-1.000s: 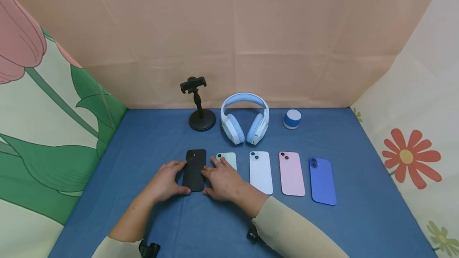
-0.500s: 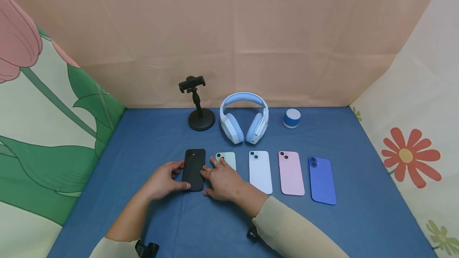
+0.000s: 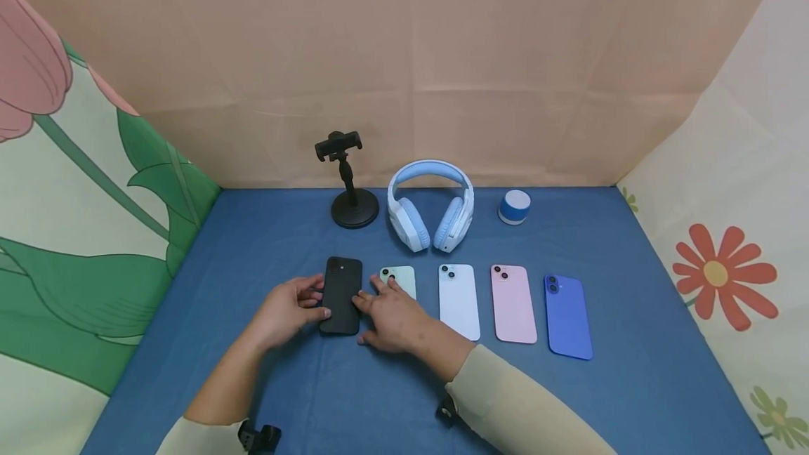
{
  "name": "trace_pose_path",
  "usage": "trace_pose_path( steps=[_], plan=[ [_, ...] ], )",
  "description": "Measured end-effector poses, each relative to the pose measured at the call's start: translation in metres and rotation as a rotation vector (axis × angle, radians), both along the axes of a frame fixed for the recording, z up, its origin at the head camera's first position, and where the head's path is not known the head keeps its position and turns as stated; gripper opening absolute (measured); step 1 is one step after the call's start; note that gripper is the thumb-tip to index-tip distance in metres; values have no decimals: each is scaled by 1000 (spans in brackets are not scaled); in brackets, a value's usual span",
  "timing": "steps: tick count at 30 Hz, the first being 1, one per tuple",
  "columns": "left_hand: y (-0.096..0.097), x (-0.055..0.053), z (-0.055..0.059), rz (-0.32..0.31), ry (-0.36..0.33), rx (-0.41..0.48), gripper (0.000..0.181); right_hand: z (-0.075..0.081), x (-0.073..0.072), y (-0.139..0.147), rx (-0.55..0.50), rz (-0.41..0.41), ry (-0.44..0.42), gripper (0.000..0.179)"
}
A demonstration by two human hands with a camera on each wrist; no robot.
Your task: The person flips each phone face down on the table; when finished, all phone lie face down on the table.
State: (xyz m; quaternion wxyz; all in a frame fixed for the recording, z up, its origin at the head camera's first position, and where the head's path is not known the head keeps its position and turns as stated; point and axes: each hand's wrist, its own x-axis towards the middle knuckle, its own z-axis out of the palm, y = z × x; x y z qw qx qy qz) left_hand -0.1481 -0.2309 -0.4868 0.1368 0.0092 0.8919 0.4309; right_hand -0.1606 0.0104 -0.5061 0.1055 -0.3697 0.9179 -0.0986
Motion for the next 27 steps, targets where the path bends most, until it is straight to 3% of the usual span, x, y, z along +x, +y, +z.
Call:
trace_pose_path(
  steps=[5, 13, 20, 27],
  plan=[
    [-2, -1, -2, 20, 47, 31, 66, 0, 0, 0, -52, -7, -23, 71],
    [0, 1, 5, 77, 47, 91, 63, -2, 0, 0, -154, -16, -114, 71],
    [4, 1, 9, 72, 62, 96, 59, 5, 0, -1, -281, -46, -206, 68],
    [8, -2, 5, 74, 31, 226, 51, 8, 0, -2, -385, -74, -210, 61]
  ],
)
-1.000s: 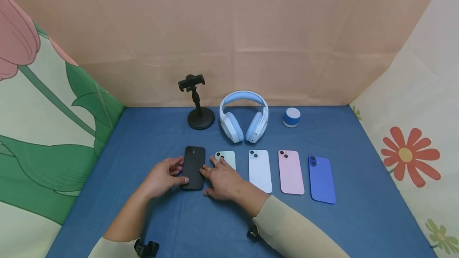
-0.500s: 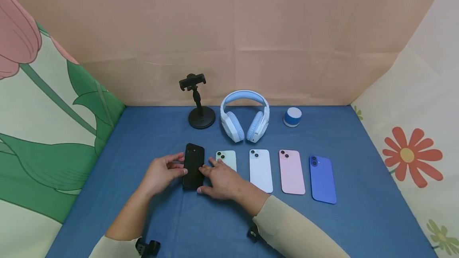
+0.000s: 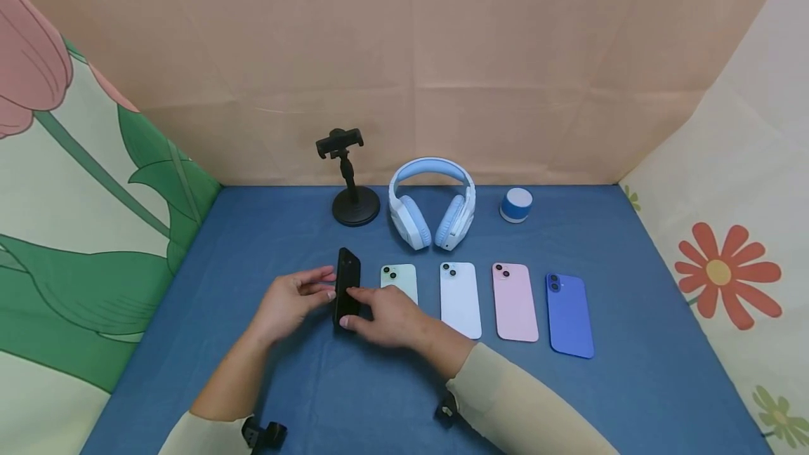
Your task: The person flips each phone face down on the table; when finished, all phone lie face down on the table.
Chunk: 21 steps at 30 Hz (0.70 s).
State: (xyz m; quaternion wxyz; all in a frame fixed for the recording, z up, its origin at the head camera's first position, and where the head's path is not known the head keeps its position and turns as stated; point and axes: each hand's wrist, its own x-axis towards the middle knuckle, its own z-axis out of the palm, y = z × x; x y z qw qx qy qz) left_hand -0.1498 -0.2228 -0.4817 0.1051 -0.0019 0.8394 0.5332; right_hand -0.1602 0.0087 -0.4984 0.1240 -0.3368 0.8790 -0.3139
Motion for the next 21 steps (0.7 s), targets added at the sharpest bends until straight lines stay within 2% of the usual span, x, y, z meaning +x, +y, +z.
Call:
trace_pose_path(
  steps=[5, 11, 15, 21],
  plan=[
    [2, -1, -3, -8, -26, 61, 49, 2, 0, -1, -40, -52, -30, 58],
    [6, -2, -4, -12, -52, 79, 48, 4, 1, -3, -103, -87, -32, 52],
    [7, -2, -5, -13, -65, 99, 45, 3, 1, -3, -171, -103, -67, 47],
    [8, -1, -7, -61, -60, 114, 42, 6, 2, -2, -258, -142, -133, 41]
  ],
)
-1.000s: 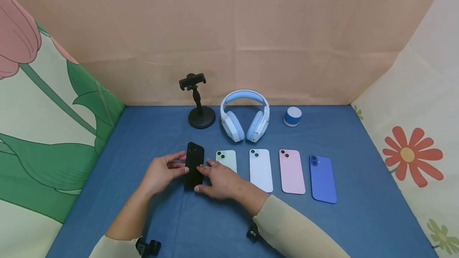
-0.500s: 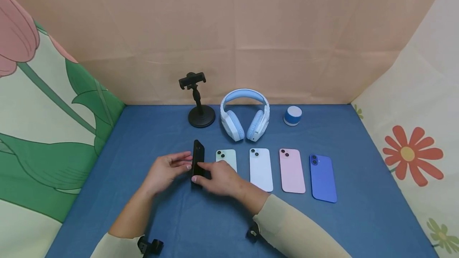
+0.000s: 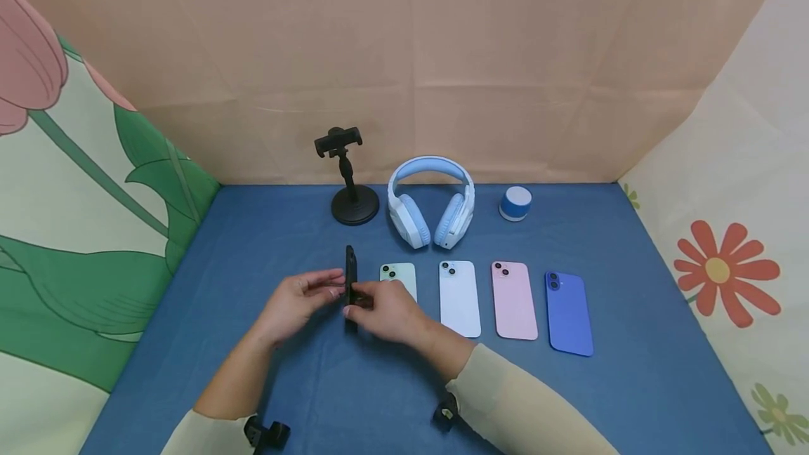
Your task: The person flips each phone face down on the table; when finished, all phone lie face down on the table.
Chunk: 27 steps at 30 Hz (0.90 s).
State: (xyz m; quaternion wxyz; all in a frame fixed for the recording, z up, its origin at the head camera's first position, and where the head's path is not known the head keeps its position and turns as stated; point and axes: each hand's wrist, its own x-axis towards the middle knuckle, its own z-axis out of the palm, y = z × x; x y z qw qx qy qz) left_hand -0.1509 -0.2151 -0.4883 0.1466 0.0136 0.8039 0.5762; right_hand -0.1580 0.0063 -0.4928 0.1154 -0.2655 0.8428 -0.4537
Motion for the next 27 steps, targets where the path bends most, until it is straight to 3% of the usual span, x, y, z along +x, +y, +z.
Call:
trace_pose_path(
  steps=[7, 15, 22, 27],
  plan=[
    [1, 2, -3, -93, 9, -50, 47, 1, 0, 2, -18, -47, -79, 42],
    [4, 3, -5, -122, 30, -81, 48, 4, -1, 7, -109, -71, -184, 41],
    [5, 4, -5, -149, 84, -130, 47, -2, -3, 8, -271, -98, -430, 39],
    [5, 4, -5, -141, 85, -141, 47, -6, -3, 8, -309, -98, -493, 41]
  ],
)
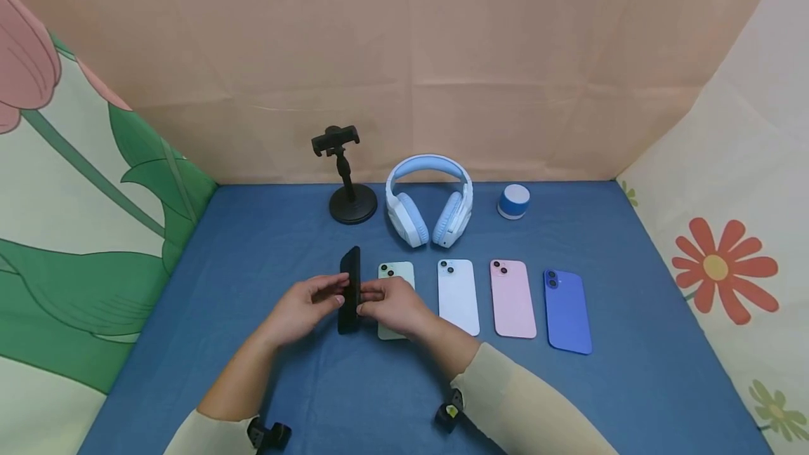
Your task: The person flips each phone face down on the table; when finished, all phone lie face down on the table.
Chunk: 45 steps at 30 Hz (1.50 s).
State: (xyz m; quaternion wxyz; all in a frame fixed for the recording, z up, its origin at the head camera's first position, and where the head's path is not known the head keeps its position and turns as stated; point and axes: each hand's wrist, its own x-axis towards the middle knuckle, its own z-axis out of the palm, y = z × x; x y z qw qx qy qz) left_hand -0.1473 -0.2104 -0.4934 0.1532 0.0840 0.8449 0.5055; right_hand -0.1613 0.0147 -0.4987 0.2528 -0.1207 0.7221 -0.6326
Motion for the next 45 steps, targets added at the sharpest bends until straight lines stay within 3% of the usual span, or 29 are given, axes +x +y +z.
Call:
trace_pose_path(
  steps=[13, 22, 45],
  plan=[
    [-1, -1, -1, -4, -33, -55, 48, -11, -3, -2, 66, 27, -19, 37],
    [1, 0, 2, -1, -56, -82, 50, -10, -6, -5, 316, 43, 117, 43],
    [-4, 0, 2, -18, -62, -136, 51, -10, -12, -9, 410, 63, 170, 38]
  ],
)
